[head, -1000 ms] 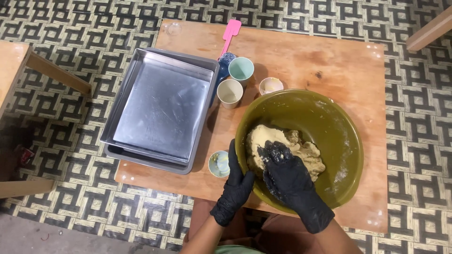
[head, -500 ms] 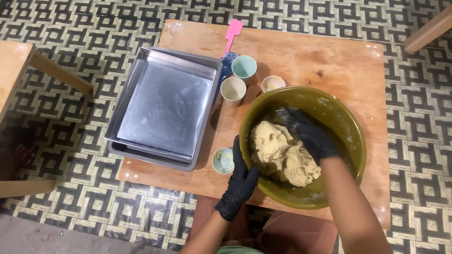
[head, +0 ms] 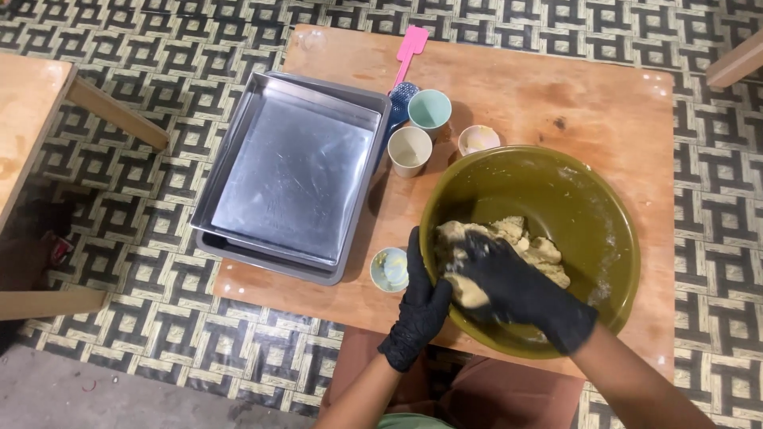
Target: Kneading a batch of dough in a large mixing bowl by hand
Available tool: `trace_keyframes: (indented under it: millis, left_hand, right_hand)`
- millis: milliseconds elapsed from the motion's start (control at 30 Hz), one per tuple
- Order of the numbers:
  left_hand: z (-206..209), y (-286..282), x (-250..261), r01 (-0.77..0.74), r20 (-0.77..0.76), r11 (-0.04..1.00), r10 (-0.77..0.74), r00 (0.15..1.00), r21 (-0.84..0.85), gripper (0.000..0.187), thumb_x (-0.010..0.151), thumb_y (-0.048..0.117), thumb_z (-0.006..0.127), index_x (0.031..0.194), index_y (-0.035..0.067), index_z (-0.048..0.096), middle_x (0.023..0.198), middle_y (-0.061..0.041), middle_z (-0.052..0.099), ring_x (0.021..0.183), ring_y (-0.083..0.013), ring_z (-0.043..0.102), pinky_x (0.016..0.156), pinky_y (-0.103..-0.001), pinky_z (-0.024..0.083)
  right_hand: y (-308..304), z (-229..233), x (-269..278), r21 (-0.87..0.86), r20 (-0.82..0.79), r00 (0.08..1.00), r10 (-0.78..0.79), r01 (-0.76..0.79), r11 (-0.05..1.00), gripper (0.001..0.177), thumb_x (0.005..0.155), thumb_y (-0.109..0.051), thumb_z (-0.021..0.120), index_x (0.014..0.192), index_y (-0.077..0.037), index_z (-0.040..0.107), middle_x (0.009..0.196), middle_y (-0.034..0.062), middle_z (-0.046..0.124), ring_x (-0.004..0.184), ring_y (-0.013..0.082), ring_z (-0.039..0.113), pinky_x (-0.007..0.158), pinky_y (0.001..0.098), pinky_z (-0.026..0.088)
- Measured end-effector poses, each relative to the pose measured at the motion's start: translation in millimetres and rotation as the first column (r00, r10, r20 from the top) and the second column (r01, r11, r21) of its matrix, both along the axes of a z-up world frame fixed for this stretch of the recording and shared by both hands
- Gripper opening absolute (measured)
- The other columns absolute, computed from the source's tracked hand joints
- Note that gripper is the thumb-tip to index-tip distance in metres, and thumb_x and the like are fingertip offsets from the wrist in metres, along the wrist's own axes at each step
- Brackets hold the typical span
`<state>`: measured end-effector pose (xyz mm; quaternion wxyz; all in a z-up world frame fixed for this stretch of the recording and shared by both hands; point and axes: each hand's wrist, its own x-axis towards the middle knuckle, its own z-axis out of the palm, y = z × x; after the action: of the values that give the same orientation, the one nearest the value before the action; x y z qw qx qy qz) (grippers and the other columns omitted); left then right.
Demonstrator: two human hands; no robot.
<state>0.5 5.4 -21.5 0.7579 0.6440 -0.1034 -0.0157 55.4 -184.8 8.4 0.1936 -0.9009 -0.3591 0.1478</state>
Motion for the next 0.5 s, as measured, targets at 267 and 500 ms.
trace_keyframes:
  millis: [267, 500]
  left_hand:
    - [22.2, -1.5, -1.9, 0.004, -0.055, 1.0, -0.003, 0.998, 0.019, 0.079, 0.103, 0.024, 0.047, 0.162, 0.027, -0.005, 0.168, -0.018, 0.005, 0.147, -0.0498, 0.013, 0.118, -0.063, 0.018]
    - [2.0, -3.7, 0.6, 0.037, -0.051, 0.999, -0.037, 0.998, -0.01, 0.081, 0.102, 0.017, 0.048, 0.162, 0.027, -0.006, 0.168, -0.016, 0.007, 0.15, -0.0426, 0.014, 0.118, -0.059, 0.022]
  right_hand:
    - [-53.1, -74.5, -24.3, -0.288, -0.041, 0.988, -0.147, 0.129, 0.949, 0.066, 0.093, -0.042, 0.064, 0.152, -0.034, 0.036, 0.163, 0.0024, 0.035, 0.154, 0.0309, 0.022, 0.116, 0.0523, 0.032]
    - [-68.4, -170.6, 28.5, -0.236, 0.342, 0.917, -0.206, 0.296, 0.926, 0.059, 0.097, -0.022, 0.059, 0.153, -0.027, 0.042, 0.151, 0.0063, 0.051, 0.132, 0.0246, 0.055, 0.099, 0.0476, 0.055]
